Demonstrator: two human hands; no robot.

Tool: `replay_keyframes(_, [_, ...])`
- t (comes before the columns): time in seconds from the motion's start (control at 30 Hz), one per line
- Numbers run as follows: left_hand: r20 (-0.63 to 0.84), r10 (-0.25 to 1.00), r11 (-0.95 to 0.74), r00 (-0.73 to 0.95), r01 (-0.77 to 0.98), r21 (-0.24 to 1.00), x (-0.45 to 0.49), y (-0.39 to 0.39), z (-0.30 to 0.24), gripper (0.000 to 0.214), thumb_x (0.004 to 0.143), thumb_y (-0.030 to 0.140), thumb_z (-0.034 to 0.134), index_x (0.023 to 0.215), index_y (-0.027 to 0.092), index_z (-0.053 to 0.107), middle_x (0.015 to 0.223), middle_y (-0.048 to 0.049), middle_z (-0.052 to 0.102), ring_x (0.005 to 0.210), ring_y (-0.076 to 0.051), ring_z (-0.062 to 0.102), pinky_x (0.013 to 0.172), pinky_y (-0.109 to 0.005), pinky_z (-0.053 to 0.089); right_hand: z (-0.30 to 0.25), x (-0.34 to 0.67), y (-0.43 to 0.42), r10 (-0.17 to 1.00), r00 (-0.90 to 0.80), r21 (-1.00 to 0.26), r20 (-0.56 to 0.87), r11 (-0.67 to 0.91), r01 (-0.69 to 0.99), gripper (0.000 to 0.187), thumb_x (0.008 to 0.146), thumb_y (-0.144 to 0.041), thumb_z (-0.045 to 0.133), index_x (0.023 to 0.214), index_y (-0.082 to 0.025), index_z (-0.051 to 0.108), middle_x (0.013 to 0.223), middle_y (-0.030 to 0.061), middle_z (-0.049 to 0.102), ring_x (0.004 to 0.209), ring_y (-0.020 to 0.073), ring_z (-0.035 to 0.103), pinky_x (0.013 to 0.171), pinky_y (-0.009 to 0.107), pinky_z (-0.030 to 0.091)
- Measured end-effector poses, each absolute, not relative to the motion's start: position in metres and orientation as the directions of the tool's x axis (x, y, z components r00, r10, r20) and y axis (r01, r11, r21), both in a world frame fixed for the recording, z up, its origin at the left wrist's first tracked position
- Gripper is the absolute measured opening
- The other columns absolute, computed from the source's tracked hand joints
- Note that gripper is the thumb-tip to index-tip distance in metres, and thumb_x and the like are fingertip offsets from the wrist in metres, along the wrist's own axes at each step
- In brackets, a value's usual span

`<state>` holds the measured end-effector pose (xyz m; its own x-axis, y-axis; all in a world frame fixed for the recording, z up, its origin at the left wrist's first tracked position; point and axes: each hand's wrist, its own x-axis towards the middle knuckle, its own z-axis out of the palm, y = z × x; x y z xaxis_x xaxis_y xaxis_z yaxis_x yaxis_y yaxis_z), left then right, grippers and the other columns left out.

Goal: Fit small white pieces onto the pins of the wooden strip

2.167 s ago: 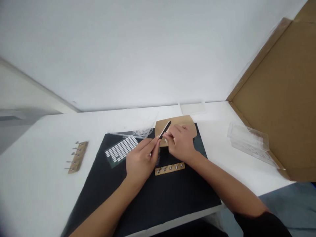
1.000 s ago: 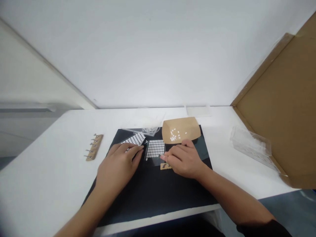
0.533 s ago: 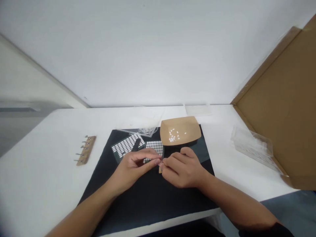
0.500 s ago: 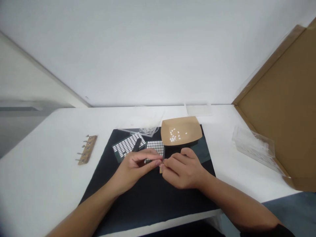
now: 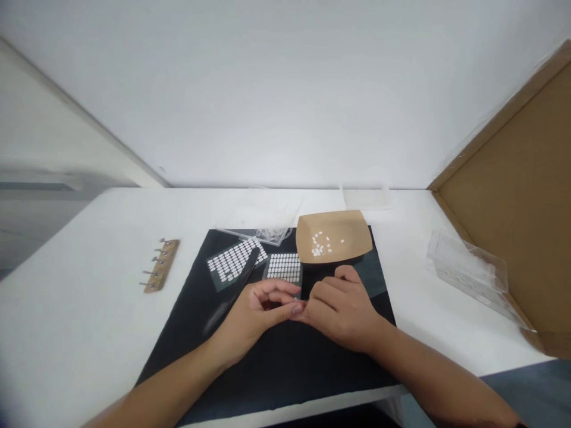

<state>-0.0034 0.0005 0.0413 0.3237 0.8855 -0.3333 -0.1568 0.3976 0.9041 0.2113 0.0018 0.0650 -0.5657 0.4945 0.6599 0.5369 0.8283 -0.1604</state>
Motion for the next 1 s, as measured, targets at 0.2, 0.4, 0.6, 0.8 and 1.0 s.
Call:
replay_keyframes(0.2, [-0.335, 0.875, 0.417, 0.35, -0.19, 0.889, 0.002, -0.006, 0.041, 0.076, 0.068, 0.035, 0.1, 0.124, 0.018, 0.051, 0.069, -0.0003, 0.079, 0.057, -0.013, 0.067, 0.056, -0.02, 0.048, 0.053, 0.213, -0.001, 0.637, -0.475, -0.383, 0.607, 0.759, 0.527, 0.021, 0.099, -0.034, 0.079, 0.106, -0.021, 0.064, 0.074, -0.0061, 0.071, 0.064, 0.0104, 0.064, 0.077, 0.035, 0.031])
replay_keyframes(0.4, [-0.321, 0.882, 0.391, 0.347, -0.156, 0.907, 0.002, -0.009, 0.042, 0.08, 0.071, 0.034, 0.098, 0.126, 0.018, 0.042, 0.069, -0.0006, 0.079, 0.059, -0.013, 0.067, 0.062, -0.022, 0.048, 0.054, 0.213, 0.0, 0.654, -0.482, -0.434, 0.583, 0.752, 0.496, 0.021, 0.099, -0.037, 0.08, 0.103, -0.022, 0.066, 0.073, -0.0063, 0.071, 0.064, 0.0109, 0.065, 0.075, 0.035, 0.03])
replay_keyframes(0.6, [-0.327, 0.877, 0.393, 0.351, -0.134, 0.91, 0.002, -0.009, 0.041, 0.08, 0.071, 0.036, 0.098, 0.125, 0.02, 0.041, 0.07, -0.0006, 0.08, 0.062, -0.016, 0.071, 0.064, -0.024, 0.049, 0.049, 0.214, 0.001, 0.664, -0.49, -0.473, 0.564, 0.747, 0.467, 0.021, 0.097, -0.037, 0.081, 0.096, -0.021, 0.067, 0.074, -0.006, 0.071, 0.065, 0.0109, 0.064, 0.075, 0.035, 0.03])
replay_keyframes(0.8, [-0.348, 0.87, 0.411, 0.35, -0.124, 0.903, 0.002, -0.01, 0.038, 0.077, 0.07, 0.037, 0.099, 0.119, 0.022, 0.043, 0.07, -0.0001, 0.08, 0.058, -0.016, 0.071, 0.061, -0.023, 0.046, 0.05, 0.217, 0.003, 0.642, -0.541, -0.463, 0.543, 0.766, 0.445, 0.031, 0.097, -0.049, 0.079, 0.095, -0.02, 0.068, 0.075, -0.0043, 0.069, 0.068, 0.012, 0.062, 0.076, 0.035, 0.031])
replay_keyframes(1.0, [-0.36, 0.866, 0.424, 0.347, -0.128, 0.896, 0.003, -0.01, 0.034, 0.073, 0.07, 0.037, 0.098, 0.113, 0.023, 0.042, 0.069, 0.0003, 0.079, 0.059, -0.016, 0.071, 0.059, -0.021, 0.043, 0.048, 0.221, 0.006, 0.61, -0.599, -0.474, 0.518, 0.788, 0.393, 0.035, 0.099, -0.053, 0.076, 0.095, -0.019, 0.066, 0.074, -0.0053, 0.067, 0.067, 0.0114, 0.061, 0.074, 0.033, 0.033])
